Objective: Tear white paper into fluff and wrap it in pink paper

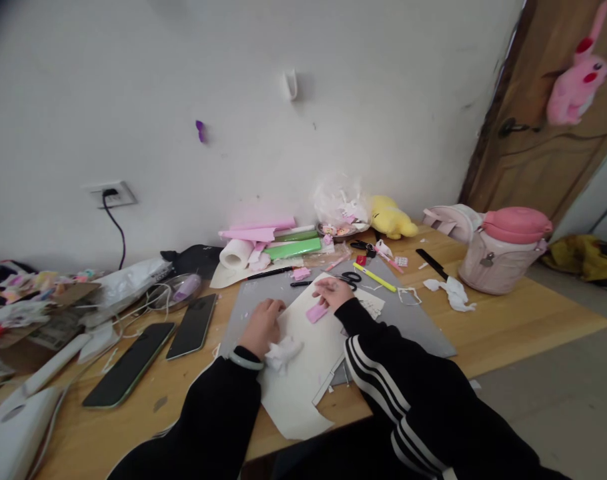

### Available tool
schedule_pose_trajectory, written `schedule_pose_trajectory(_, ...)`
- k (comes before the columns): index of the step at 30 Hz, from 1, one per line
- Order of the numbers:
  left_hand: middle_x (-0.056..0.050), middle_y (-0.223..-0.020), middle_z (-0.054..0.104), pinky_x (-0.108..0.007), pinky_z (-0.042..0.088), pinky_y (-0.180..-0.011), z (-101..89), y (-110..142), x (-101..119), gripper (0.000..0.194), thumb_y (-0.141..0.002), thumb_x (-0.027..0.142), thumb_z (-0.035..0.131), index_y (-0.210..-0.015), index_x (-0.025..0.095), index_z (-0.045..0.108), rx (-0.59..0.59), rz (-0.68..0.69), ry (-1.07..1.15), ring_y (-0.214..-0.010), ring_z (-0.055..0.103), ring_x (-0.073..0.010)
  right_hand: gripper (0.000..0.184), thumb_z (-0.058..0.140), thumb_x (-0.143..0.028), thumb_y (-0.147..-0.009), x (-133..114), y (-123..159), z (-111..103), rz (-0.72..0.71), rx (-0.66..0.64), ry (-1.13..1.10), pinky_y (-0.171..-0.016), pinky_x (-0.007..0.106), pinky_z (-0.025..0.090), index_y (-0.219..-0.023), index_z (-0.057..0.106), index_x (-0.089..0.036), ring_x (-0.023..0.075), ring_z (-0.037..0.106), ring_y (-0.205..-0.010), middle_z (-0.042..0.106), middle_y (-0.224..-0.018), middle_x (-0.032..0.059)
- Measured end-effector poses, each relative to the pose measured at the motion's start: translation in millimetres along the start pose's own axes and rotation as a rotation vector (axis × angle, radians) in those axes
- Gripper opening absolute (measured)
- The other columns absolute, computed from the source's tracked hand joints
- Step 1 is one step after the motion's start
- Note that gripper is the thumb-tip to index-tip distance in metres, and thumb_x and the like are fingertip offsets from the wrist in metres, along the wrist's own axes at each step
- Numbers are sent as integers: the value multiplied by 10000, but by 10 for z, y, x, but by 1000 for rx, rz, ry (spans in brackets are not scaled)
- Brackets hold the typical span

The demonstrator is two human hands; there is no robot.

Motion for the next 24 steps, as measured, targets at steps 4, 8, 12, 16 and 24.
schedule_pose_trajectory(4, -43, -900, 533, -283, 352, -745, 44, 10, 177, 323, -601, -4, 450, -849, 195, 510, -74, 213, 2, -850, 458, -191, 149, 578, -110, -587, 7, -36, -177, 10, -91, 348, -264, 144, 259, -723, 539, -156, 35, 356, -256, 532, -382, -72)
schedule_pose_trajectory(8, -33, -806, 553, -253, 371, -686, 60, 28, 265, 211, -705, 57, 392, -809, 202, 505, -86, 241, 101, -780, 503, -165, 136, 595, -83, -546, 203, -33, -115, 84, -196, 543, -265, 158, 235, -649, 546, -157, 43, 332, -239, 488, -316, -72)
schedule_pose_trajectory(12, -59, -891, 559, -274, 394, -709, 43, 33, 252, 350, -717, 338, 501, -1027, 189, 433, -55, 158, 275, -829, 531, -196, 81, 572, -128, -592, 263, 7, 63, 60, -217, 513, -279, 160, 235, -554, 508, -158, 40, 349, -262, 491, -351, -59)
schedule_pose_trajectory(16, -78, -984, 537, -288, 399, -721, 51, 29, 213, 448, -662, 382, 565, -1052, 202, 438, -84, 115, 268, -867, 538, -217, 54, 528, -171, -651, 275, 102, 241, 69, -253, 423, -283, 156, 250, -613, 490, -162, 39, 351, -281, 493, -391, -65)
schedule_pose_trajectory(24, -60, -879, 543, -278, 409, -696, 58, 9, 163, 277, -733, 321, 490, -971, 180, 509, -48, 97, 231, -775, 547, -184, 91, 568, -217, -622, 225, 88, 275, 10, -287, 98, -370, 176, 358, -634, 549, -129, 50, 433, -350, 536, -453, -44)
Point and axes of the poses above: each hand's wrist, its own y-axis away from the middle knuckle, its own z-axis out of the palm, x = y × z, the point moved 6 cm from there along -y, towards the middle knuckle
